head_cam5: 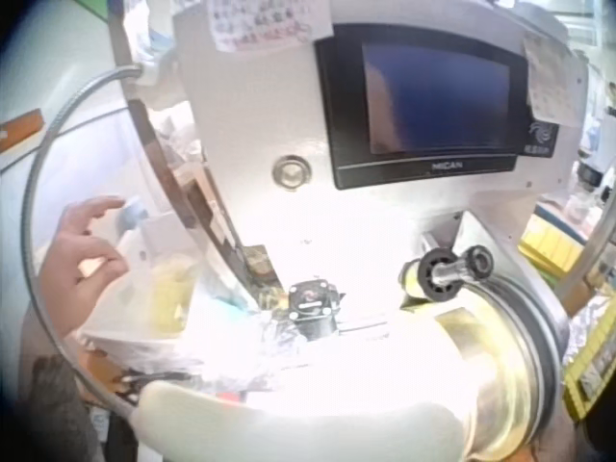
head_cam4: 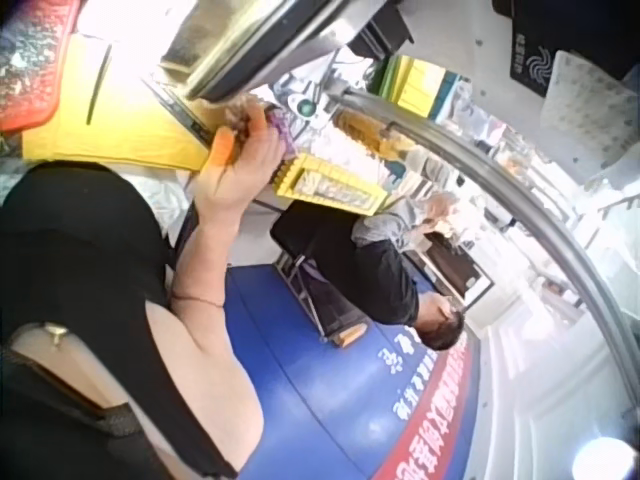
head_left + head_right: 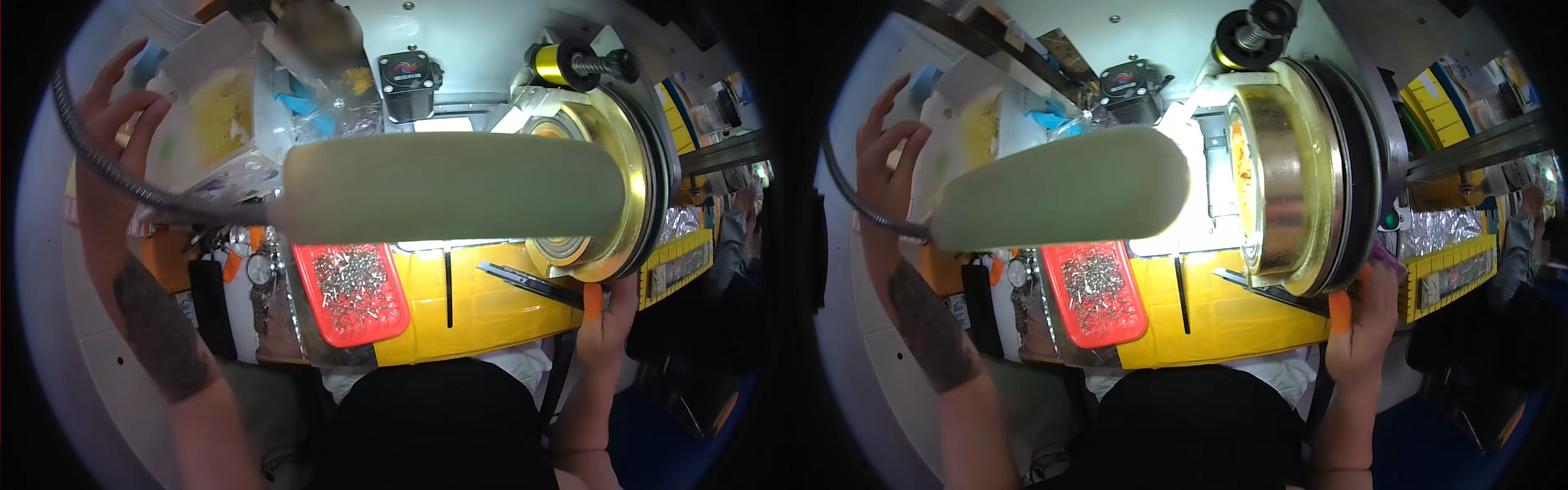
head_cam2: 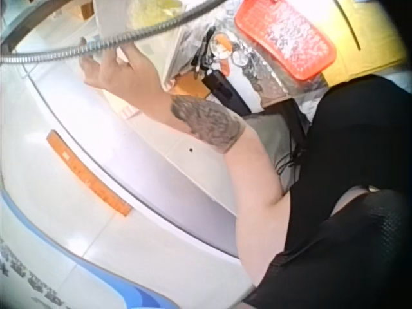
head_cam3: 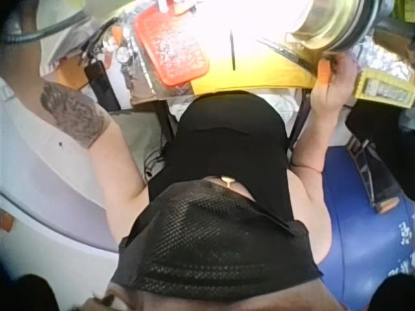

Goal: Assembling or repairing small electronic components using a microscope and precision tools.

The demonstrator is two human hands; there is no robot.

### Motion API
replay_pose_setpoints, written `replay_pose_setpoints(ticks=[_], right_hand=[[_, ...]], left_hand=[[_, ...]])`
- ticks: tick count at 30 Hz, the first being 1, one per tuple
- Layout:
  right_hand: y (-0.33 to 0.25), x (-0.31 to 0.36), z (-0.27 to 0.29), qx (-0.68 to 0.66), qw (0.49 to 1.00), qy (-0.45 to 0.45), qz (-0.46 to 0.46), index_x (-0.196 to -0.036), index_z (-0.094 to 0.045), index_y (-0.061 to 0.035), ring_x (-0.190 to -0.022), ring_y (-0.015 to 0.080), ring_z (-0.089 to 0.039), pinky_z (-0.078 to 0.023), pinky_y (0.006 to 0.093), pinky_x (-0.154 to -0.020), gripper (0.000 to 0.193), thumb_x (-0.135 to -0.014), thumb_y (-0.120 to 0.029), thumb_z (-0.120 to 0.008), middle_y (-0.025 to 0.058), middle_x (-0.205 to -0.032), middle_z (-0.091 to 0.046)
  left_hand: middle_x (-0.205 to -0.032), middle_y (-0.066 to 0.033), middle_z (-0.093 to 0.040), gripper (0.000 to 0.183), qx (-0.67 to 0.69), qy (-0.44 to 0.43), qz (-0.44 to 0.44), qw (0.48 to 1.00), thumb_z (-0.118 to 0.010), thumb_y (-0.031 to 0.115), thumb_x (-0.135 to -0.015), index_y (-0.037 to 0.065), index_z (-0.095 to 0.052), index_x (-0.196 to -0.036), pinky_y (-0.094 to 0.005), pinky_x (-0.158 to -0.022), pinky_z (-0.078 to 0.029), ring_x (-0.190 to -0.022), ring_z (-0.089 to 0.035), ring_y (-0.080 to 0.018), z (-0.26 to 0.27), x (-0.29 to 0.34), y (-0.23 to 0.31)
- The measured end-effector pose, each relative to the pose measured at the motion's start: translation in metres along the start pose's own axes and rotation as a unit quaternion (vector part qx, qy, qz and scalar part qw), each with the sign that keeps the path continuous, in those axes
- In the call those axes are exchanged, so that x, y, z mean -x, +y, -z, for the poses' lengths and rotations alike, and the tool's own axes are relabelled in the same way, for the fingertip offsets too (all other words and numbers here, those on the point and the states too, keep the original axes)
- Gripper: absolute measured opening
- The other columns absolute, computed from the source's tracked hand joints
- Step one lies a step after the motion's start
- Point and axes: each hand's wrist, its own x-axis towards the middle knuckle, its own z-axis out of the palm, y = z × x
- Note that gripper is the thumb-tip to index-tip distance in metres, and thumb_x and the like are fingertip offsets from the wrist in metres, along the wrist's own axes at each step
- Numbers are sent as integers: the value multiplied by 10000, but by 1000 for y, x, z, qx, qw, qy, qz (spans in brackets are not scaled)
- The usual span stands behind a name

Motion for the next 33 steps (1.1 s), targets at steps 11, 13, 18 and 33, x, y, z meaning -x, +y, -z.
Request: replay_pose_setpoints(ticks=[11,13,18,33], right_hand=[[-46,-15,-29,103,981,-8,163,-1077,-682,3,-1057,346,-575,-464,395,-917,313,-793,-105,-758,181,-1111,-582],[-58,-13,-39,47,983,-47,168,-982,-725,-28,-965,316,-593,-485,388,-826,218,-798,-139,-766,157,-1017,-600],[-71,-8,-48,4,985,-33,170,-963,-735,-39,-838,263,-616,-499,337,-697,174,-817,-130,-762,130,-939,-630],[-121,-35,-144,-583,808,-3,-90,-1238,-497,14,-811,112,-617,-510,260,-726,205,-1035,-11,-508,106,-1023,-633]], left_hand=[[-1474,-40,-560,263,-55,-44,2,998,-851,55,-632,118,-797,-882,-412,-1067,-433,-1284,-499,-323,-29,-16,-52],[-1457,-40,-571,307,-80,-105,47,990,-858,57,-612,120,-797,-906,-414,-1050,-452,-1299,-492,-339,-22,-17,-40],[-1398,-57,-619,236,-143,-55,-50,987,-832,58,-672,89,-780,-900,-419,-947,-533,-1135,-639,-328,2,-6,-52],[-990,-150,-726,214,282,93,47,954,-507,35,-990,-93,-676,-1021,-330,-813,-534,-876,-697,-240,-14,31,111]])
